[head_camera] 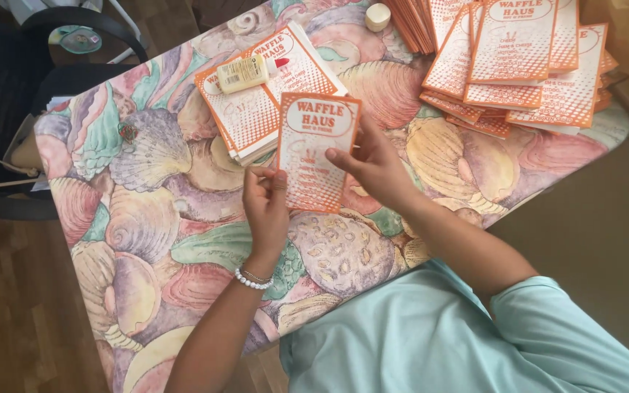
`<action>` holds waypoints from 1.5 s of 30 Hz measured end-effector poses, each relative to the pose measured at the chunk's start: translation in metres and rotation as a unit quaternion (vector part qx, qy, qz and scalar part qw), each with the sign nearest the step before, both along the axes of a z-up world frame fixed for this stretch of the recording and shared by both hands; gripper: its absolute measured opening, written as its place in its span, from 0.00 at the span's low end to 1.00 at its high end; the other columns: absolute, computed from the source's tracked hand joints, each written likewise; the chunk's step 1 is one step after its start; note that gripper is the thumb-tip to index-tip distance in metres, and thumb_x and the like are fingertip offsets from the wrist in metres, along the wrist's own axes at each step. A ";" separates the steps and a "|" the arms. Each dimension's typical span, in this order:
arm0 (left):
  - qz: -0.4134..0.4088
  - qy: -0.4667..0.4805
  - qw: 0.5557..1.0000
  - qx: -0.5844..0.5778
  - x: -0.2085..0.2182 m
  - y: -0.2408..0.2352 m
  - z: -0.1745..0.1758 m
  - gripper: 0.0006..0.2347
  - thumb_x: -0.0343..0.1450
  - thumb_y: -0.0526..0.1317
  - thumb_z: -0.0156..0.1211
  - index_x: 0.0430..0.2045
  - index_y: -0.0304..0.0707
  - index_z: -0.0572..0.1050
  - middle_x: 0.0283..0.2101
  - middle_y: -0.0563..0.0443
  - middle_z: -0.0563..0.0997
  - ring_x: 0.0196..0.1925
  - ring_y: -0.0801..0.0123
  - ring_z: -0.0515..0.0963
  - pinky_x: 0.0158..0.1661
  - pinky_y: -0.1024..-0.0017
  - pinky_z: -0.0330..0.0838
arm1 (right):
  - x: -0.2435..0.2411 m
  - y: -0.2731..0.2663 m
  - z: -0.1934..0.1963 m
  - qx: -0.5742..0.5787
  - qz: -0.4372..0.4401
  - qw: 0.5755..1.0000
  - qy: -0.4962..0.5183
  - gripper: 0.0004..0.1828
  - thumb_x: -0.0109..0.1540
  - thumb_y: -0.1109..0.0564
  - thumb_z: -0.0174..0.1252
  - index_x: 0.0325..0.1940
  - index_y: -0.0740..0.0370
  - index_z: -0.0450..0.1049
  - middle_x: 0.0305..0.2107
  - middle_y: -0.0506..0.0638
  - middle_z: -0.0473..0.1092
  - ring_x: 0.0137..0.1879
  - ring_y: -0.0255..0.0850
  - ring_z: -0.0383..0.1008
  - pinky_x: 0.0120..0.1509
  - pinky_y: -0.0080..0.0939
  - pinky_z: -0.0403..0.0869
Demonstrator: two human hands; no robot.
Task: Folding flat paper bags along pre-scored lines and stacking them on a table.
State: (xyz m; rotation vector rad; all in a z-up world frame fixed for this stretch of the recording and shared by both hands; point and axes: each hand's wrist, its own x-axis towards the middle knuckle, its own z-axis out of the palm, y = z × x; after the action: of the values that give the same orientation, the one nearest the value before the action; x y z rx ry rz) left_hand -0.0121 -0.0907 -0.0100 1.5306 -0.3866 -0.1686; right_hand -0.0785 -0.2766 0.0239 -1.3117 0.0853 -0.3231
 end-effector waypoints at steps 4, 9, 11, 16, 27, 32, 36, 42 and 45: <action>-0.068 -0.014 0.997 0.022 -0.005 -0.005 -0.005 0.10 0.75 0.47 0.56 0.34 0.43 0.67 0.27 0.57 0.73 0.28 0.77 0.72 0.30 0.82 0.67 | 0.007 -0.025 0.009 -0.125 -0.077 0.989 -0.016 0.48 0.64 0.60 0.64 0.80 0.55 0.41 0.75 0.56 0.53 0.57 0.41 0.77 0.53 0.42 0.84; -0.104 -0.122 0.987 0.013 0.012 0.007 -0.003 0.07 0.73 0.33 0.61 0.40 0.36 0.70 0.35 0.48 0.85 0.40 0.66 0.87 0.40 0.76 0.84 | -0.007 -0.130 0.043 -0.198 -0.137 0.970 -0.026 0.56 0.60 0.67 0.71 0.82 0.56 0.42 0.57 0.57 0.75 0.57 0.43 0.81 0.60 0.47 0.85; -0.056 -0.148 0.985 0.065 0.034 0.013 0.004 0.07 0.73 0.34 0.62 0.41 0.36 0.72 0.37 0.48 0.84 0.38 0.68 0.84 0.39 0.77 0.82 | -0.020 -0.193 0.051 -0.276 -0.156 0.948 -0.003 0.43 0.60 0.66 0.72 0.72 0.59 0.53 0.52 0.55 0.75 0.53 0.41 0.80 0.54 0.43 0.83; 0.051 -0.351 0.895 0.271 0.102 0.029 0.003 0.14 0.73 0.44 0.65 0.45 0.35 0.73 0.44 0.46 0.80 0.42 0.65 0.76 0.43 0.70 0.71 | -0.041 -0.322 0.039 -0.482 -0.251 0.798 0.259 0.20 0.57 0.58 0.72 0.53 0.58 0.78 0.47 0.48 0.76 0.48 0.38 0.75 0.41 0.45 0.71; -0.020 -0.473 0.776 0.417 0.125 0.031 -0.010 0.11 0.75 0.46 0.61 0.43 0.41 0.82 0.53 0.43 0.83 0.57 0.51 0.79 0.52 0.52 0.71 | 0.078 -0.087 0.068 -0.649 -0.054 0.758 -0.034 0.28 0.64 0.48 0.67 0.66 0.59 0.72 0.63 0.57 0.68 0.66 0.54 0.67 0.69 0.57 0.68; 0.043 -0.400 0.864 0.304 0.138 0.033 -0.032 0.08 0.75 0.47 0.62 0.37 0.48 0.83 0.44 0.50 0.85 0.53 0.51 0.82 0.51 0.57 0.73 | 0.139 -0.006 -0.006 -0.656 0.040 0.731 -0.181 0.24 0.63 0.49 0.66 0.60 0.61 0.77 0.50 0.61 0.75 0.56 0.59 0.76 0.54 0.57 0.77; 0.075 -0.387 0.880 0.264 0.144 0.024 -0.046 0.05 0.74 0.46 0.62 0.35 0.53 0.83 0.39 0.62 0.84 0.48 0.65 0.83 0.47 0.65 0.73 | 0.156 0.010 -0.056 -0.714 -0.012 0.666 -0.218 0.07 0.66 0.55 0.54 0.40 0.49 0.78 0.33 0.43 0.75 0.43 0.42 0.78 0.44 0.40 0.74; 0.137 -0.317 0.915 0.210 0.139 0.022 -0.039 0.18 0.68 0.47 0.72 0.48 0.42 0.76 0.45 0.47 0.81 0.50 0.51 0.81 0.46 0.56 0.76 | 0.156 0.011 -0.032 -0.579 0.039 0.809 -0.093 0.04 0.65 0.54 0.63 0.40 0.53 0.83 0.30 0.45 0.79 0.40 0.37 0.80 0.46 0.31 0.76; 0.152 -0.283 0.931 0.174 0.139 0.027 -0.028 0.25 0.65 0.50 0.75 0.51 0.38 0.73 0.46 0.46 0.79 0.51 0.54 0.80 0.47 0.62 0.77 | 0.165 0.004 -0.041 -0.440 0.041 0.897 -0.004 0.05 0.57 0.58 0.73 0.37 0.57 0.85 0.27 0.51 0.79 0.31 0.44 0.77 0.36 0.40 0.74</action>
State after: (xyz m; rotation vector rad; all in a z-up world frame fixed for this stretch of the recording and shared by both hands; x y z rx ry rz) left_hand 0.1270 -0.0633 -0.0377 1.9621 -0.5874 0.4853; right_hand 0.0868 -0.2724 -0.0170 -2.2086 -0.1452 -0.3043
